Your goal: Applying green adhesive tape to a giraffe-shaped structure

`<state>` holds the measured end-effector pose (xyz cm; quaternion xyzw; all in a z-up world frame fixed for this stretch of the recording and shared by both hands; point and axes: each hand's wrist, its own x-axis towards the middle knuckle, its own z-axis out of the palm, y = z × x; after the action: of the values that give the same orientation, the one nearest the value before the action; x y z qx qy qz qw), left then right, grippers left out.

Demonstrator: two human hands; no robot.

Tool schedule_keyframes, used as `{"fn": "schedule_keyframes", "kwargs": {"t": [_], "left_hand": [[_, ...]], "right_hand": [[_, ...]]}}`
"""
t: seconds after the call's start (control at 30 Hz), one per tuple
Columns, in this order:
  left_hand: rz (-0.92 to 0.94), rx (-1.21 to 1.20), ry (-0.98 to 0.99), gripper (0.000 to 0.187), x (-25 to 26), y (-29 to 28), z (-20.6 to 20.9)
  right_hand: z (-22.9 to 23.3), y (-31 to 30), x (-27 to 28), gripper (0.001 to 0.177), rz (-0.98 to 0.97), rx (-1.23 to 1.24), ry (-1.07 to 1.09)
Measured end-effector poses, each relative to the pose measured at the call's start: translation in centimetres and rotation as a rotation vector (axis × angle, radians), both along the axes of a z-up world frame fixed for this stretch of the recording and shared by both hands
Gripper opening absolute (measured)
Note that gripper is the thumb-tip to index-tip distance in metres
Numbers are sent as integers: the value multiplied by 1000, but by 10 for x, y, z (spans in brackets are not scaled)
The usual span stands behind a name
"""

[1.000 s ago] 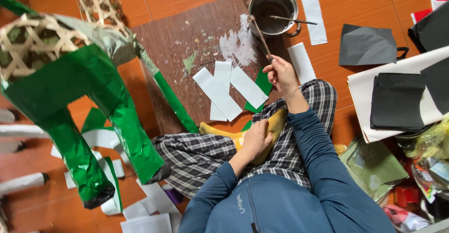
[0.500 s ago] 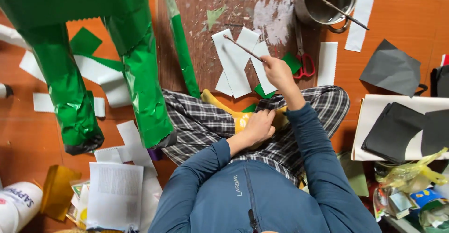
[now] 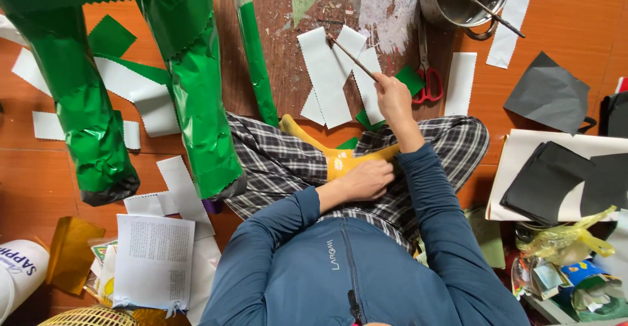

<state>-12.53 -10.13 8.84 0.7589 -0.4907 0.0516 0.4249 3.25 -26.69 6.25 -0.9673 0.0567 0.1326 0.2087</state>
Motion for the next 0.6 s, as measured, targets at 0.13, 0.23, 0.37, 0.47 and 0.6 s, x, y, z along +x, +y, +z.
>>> {"fn": "schedule_keyframes", "kwargs": {"t": [0.13, 0.23, 0.37, 0.47, 0.6], "left_hand": [[70, 51, -90, 21, -2, -3, -8], [107, -83, -112, 26, -6, -6, -9], [69, 57, -62, 26, -23, -12, -40], [63, 91, -30, 26, -22, -5, -35], [78, 153, -83, 26, -5, 6, 2]], "right_hand": [[-3, 31, 10, 31, 28, -42, -115], [-9, 49, 16, 33, 28, -79, -219], [-33, 49, 21, 35, 144, -246, -321], [-35, 38, 30, 30, 28, -103, -326], [28, 4, 48, 29, -205, 140, -647]]}}
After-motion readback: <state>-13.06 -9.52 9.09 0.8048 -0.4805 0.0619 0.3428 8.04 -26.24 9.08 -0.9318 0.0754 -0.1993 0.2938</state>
